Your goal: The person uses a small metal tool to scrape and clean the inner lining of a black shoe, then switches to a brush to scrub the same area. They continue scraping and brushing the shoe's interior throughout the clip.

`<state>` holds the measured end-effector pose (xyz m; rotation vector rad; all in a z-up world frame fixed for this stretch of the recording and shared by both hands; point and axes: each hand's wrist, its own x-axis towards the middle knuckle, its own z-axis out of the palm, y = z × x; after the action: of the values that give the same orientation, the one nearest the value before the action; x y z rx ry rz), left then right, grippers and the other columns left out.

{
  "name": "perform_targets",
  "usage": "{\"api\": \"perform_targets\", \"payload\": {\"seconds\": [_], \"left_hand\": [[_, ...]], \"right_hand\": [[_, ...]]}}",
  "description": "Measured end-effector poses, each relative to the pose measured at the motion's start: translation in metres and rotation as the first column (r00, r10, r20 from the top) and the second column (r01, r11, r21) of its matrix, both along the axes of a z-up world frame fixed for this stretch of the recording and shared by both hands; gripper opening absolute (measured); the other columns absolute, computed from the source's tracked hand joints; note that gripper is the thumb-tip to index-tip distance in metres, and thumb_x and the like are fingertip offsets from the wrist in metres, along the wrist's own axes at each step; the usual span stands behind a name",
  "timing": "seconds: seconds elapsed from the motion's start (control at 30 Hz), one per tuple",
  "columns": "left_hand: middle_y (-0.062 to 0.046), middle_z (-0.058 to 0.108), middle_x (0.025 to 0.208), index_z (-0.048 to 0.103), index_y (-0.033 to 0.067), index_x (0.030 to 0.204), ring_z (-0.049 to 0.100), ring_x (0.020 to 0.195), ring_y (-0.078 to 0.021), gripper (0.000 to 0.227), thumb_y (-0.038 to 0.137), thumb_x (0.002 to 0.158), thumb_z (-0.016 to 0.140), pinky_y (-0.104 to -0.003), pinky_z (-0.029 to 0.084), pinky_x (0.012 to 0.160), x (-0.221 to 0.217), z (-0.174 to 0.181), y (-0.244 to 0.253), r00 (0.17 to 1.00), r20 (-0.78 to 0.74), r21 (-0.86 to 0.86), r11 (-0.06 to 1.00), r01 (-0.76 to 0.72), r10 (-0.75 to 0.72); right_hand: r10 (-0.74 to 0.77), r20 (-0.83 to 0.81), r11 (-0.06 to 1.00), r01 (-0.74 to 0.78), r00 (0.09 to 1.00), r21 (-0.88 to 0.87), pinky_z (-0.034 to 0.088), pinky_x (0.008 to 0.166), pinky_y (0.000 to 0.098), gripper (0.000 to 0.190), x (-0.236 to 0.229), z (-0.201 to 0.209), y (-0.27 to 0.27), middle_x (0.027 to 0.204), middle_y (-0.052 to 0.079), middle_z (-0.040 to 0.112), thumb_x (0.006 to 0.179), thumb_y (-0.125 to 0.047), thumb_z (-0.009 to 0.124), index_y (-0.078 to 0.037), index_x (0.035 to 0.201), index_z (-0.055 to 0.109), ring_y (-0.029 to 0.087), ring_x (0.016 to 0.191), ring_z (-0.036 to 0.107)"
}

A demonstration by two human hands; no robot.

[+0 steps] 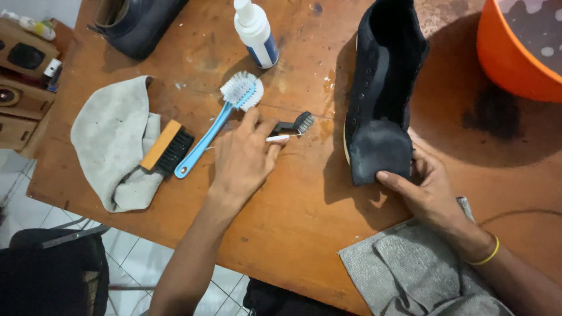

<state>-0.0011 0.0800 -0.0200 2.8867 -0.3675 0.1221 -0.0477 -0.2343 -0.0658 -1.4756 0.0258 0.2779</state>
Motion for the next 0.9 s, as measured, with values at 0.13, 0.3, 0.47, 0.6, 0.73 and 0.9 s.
{"api": "perform_targets", "payload": {"seconds": [0.13,0.3,0.47,0.6,0.73,0.9], "left_hand": [[-0.007,0.061,0.106,0.076,0.0142,0.101,0.064,0.069,-0.0317,0.024,0.037,0.095,0.070,-0.048,0.049,0.049,0.002,0.010,0.013,0.995,0.101,-0.085,0.996,-0.018,0.026],[-0.013,0.061,0.099,0.077,0.0177,0.110,0.066,0.082,-0.0445,0.042,0.055,0.093,0.074,-0.060,0.051,0.059,0.017,0.008,0.064,0.900,0.072,0.149,0.887,-0.436,0.430],[-0.009,0.068,0.083,0.076,0.0166,0.090,0.066,0.080,-0.0383,0.039,0.054,0.097,0.069,-0.052,0.046,0.060,0.015,-0.011,0.082,0.928,0.051,0.098,0.923,-0.372,0.369],[-0.007,0.059,0.080,0.065,0.0090,0.083,0.058,0.079,-0.0331,0.029,0.029,0.104,0.065,-0.050,0.041,0.060,0.006,-0.006,0.076,0.933,0.237,-0.032,0.962,-0.272,0.272],[-0.010,0.066,0.083,0.073,0.0119,0.088,0.064,0.078,-0.0391,0.021,0.029,0.098,0.065,-0.052,0.043,0.063,0.004,-0.007,0.075,0.935,0.247,-0.105,0.966,-0.236,0.256],[-0.004,0.064,0.097,0.076,0.0109,0.099,0.065,0.079,-0.0348,0.035,0.045,0.100,0.067,-0.052,0.048,0.053,0.003,-0.012,0.063,0.951,0.134,-0.085,0.959,-0.270,0.280]], "right_hand": [[-0.006,-0.014,1.000,0.006,1.000,0.001,0.055,0.087,0.0223,0.041,0.000,-0.002,-0.001,0.112,0.003,0.071,0.085,-0.006,0.074,0.000,0.124,0.064,0.008,0.096,0.065],[-0.002,-0.003,0.999,0.002,1.000,0.042,0.053,0.073,0.0158,0.038,-0.003,-0.010,-0.006,0.098,-0.003,0.070,0.086,-0.003,0.074,-0.003,0.122,0.064,0.001,0.082,0.062],[0.012,-0.008,1.000,-0.012,1.000,0.026,0.056,0.089,0.0237,0.048,0.001,0.016,0.004,0.117,0.006,0.071,0.084,-0.002,0.072,0.001,0.131,0.060,0.011,0.100,0.066],[0.014,-0.008,1.000,-0.014,1.000,-0.001,0.056,0.089,0.0248,0.050,0.000,0.008,0.000,0.116,0.007,0.071,0.083,-0.003,0.073,0.003,0.131,0.060,0.013,0.100,0.068],[0.054,0.114,0.990,-0.038,0.992,-0.137,0.046,0.108,0.0272,0.048,0.002,0.026,0.010,0.143,0.009,0.052,0.083,-0.005,0.069,0.003,0.129,0.059,0.016,0.128,0.054],[0.008,0.050,1.000,-0.009,0.999,0.022,0.052,0.101,0.0275,0.057,0.001,0.033,0.015,0.134,0.010,0.058,0.084,-0.001,0.066,0.003,0.139,0.052,0.016,0.117,0.060]]}}
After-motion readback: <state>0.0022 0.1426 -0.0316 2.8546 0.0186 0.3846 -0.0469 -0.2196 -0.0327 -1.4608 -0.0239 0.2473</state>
